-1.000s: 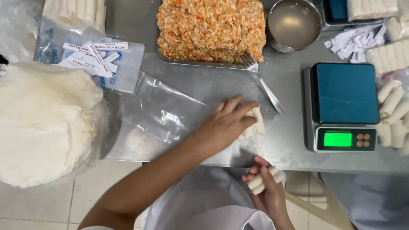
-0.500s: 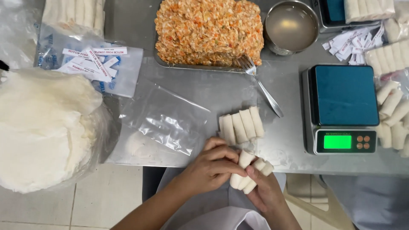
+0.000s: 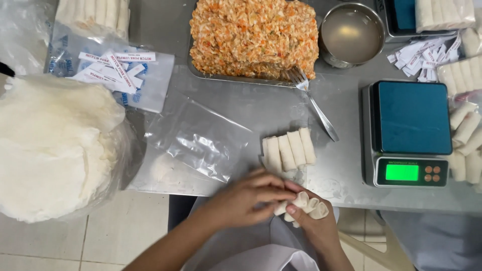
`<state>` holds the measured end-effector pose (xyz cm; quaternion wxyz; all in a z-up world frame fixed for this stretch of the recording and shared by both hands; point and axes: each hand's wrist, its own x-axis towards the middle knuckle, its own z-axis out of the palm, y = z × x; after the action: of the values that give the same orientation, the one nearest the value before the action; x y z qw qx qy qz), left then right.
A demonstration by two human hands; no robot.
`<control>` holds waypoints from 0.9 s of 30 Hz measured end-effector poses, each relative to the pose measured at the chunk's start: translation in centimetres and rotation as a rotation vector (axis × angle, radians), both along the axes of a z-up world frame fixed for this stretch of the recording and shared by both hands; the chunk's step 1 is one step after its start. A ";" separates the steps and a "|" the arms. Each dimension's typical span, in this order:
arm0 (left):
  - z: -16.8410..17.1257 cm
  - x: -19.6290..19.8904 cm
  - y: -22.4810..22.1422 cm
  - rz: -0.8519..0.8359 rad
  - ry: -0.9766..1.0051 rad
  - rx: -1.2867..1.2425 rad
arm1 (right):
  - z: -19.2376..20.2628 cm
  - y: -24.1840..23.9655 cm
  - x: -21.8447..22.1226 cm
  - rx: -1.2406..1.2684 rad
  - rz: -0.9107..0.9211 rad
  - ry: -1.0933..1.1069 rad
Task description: Preparing and rolling spring rolls with filling, then packing them into plastic bags.
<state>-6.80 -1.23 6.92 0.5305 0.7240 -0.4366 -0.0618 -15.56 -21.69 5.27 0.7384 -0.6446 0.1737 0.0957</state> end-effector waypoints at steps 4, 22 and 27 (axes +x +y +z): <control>-1.6 5.5 -0.2 0.014 -0.111 0.386 | -2.4 -0.5 -0.9 0.273 -0.121 0.044; -0.9 1.4 -0.3 0.084 0.017 0.120 | -1.1 1.9 1.0 0.243 -0.360 0.098; -1.9 5.9 -2.7 0.060 -0.171 0.430 | -2.4 -0.6 -0.4 0.180 -0.331 0.093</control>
<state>-0.89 -3.97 5.05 0.3269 0.8356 -0.4348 -0.0761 -15.94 -22.25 2.83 0.7899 -0.5333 0.3022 0.0177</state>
